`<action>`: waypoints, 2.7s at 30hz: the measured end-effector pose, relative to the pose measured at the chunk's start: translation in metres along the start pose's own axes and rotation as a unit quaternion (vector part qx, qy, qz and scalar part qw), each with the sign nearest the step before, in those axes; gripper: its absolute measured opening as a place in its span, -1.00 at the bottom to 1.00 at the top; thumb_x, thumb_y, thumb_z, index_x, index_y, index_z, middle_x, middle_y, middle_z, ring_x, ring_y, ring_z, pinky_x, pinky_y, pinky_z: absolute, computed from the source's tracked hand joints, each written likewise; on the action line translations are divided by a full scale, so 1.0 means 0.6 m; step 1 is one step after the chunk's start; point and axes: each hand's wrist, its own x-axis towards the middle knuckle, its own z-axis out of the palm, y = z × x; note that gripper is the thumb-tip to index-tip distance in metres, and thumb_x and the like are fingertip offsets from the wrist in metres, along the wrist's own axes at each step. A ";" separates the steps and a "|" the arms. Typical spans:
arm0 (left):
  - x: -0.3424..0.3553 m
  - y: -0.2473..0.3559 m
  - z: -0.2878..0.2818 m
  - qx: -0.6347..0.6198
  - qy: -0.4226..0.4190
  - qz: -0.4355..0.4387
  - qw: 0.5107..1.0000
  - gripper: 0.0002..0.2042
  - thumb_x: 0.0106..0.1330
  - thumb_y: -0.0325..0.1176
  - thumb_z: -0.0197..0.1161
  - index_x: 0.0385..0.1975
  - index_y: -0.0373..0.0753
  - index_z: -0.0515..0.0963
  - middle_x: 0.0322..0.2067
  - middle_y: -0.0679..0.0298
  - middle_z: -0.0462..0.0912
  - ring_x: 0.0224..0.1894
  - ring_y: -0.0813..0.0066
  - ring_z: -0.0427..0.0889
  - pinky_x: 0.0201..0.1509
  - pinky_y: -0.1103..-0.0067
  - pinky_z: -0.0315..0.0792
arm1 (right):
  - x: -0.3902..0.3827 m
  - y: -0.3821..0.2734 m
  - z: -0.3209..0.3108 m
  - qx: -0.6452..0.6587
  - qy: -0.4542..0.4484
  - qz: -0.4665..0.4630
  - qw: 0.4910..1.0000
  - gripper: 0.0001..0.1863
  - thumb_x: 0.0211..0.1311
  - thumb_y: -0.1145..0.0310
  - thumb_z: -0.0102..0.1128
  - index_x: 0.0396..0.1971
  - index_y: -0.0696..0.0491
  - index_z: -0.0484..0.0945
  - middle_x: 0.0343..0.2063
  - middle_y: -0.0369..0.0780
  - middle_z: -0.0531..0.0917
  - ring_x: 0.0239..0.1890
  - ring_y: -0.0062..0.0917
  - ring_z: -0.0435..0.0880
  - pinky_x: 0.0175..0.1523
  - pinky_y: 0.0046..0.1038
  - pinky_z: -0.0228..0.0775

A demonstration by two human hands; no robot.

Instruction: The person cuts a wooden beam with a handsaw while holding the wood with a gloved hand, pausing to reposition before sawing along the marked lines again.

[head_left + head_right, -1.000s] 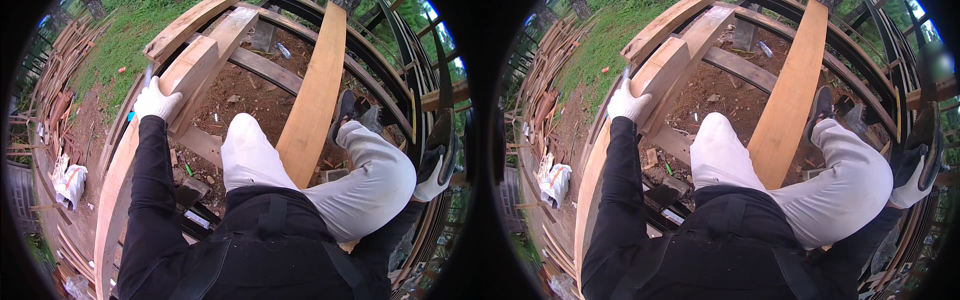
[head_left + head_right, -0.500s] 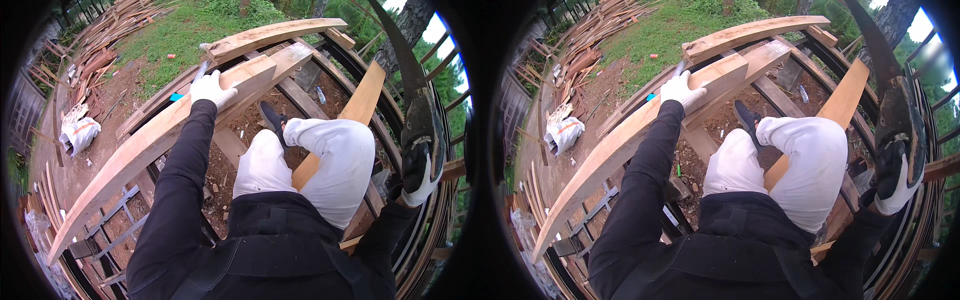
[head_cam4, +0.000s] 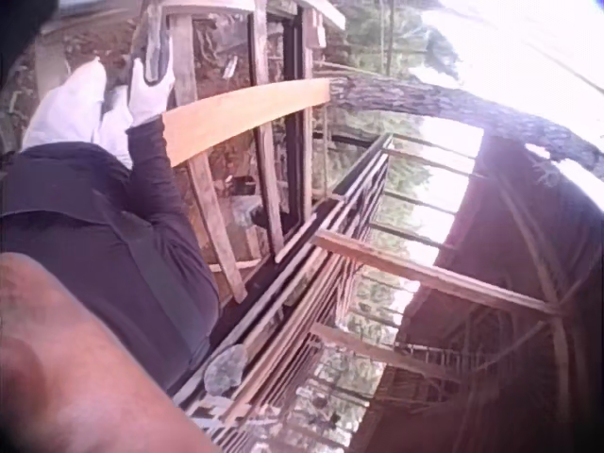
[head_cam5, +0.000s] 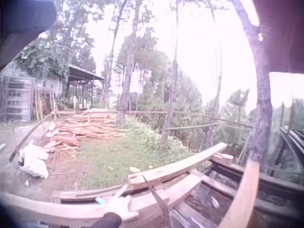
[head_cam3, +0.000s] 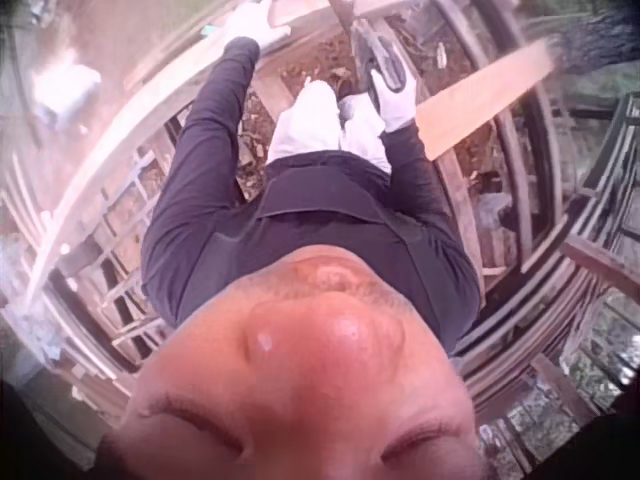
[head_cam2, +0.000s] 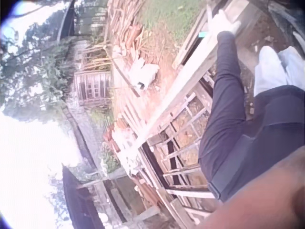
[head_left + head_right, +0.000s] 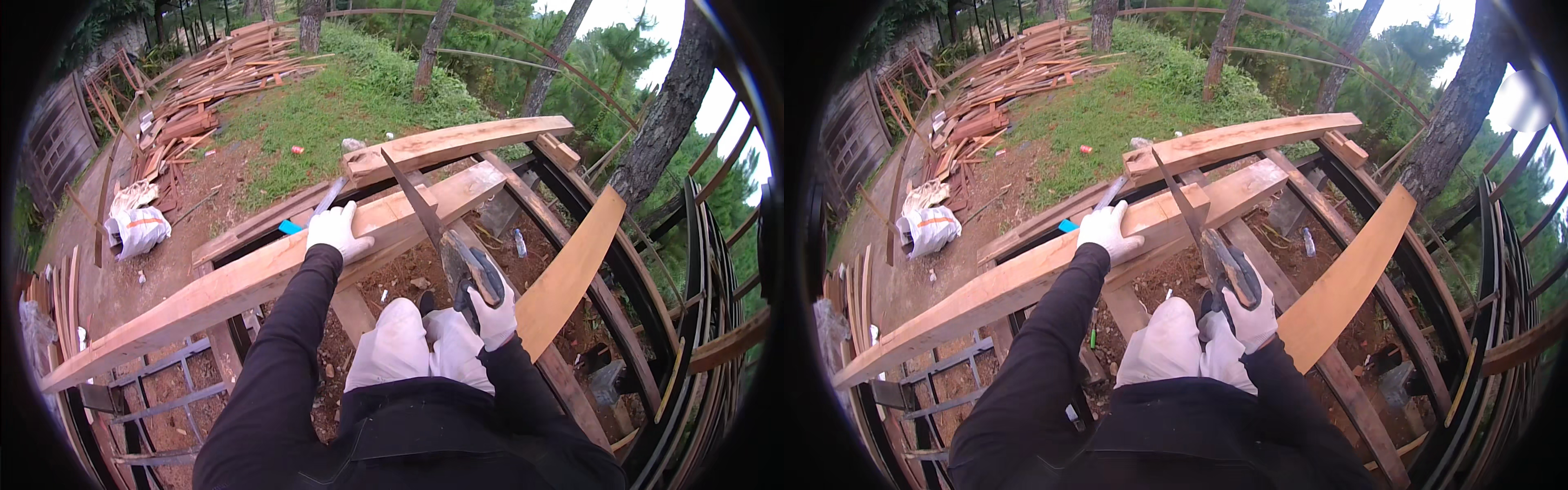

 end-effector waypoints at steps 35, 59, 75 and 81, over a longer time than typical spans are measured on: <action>0.083 0.093 0.034 0.066 -0.085 -0.119 0.987 -0.11 0.02 0.31 0.36 0.31 -0.16 0.45 0.13 0.10 0.60 0.24 0.19 0.56 0.36 0.23 0.33 | 0.047 0.166 0.054 0.015 -0.042 0.036 0.998 -0.40 0.21 0.53 0.34 0.28 0.28 0.46 0.01 -0.06 0.71 0.00 -0.44 0.72 0.10 -0.42 0.54; 0.062 0.063 0.040 0.062 -0.021 -0.089 0.994 -0.18 -0.02 0.27 0.41 0.18 -0.19 0.53 -0.02 0.12 0.68 0.12 0.17 0.63 0.24 0.26 0.42 | -0.061 0.137 -0.010 -0.025 -0.081 0.114 0.990 -0.40 0.26 0.54 0.23 0.33 0.24 0.43 0.08 -0.04 0.68 0.09 -0.36 0.69 0.18 -0.37 0.51; 0.069 0.059 0.041 0.064 -0.037 -0.096 0.993 -0.14 -0.05 0.28 0.41 0.22 -0.20 0.51 -0.01 0.05 0.67 0.08 0.12 0.64 0.20 0.25 0.45 | -0.099 0.095 -0.047 -0.019 -0.067 0.147 0.987 -0.41 0.21 0.62 0.13 0.31 0.27 0.44 -0.13 -0.05 0.77 -0.32 -0.59 0.68 -0.20 -0.51 0.48; 0.139 0.113 0.025 0.058 -0.058 -0.067 0.994 -0.20 -0.01 0.27 0.40 0.14 -0.22 0.52 0.00 0.04 0.66 0.09 0.12 0.65 0.22 0.26 0.46 | 0.248 0.197 0.149 0.051 -0.037 0.108 0.992 -0.39 0.23 0.48 0.37 0.29 0.26 0.46 0.11 -0.06 0.70 0.13 -0.47 0.69 0.27 -0.44 0.48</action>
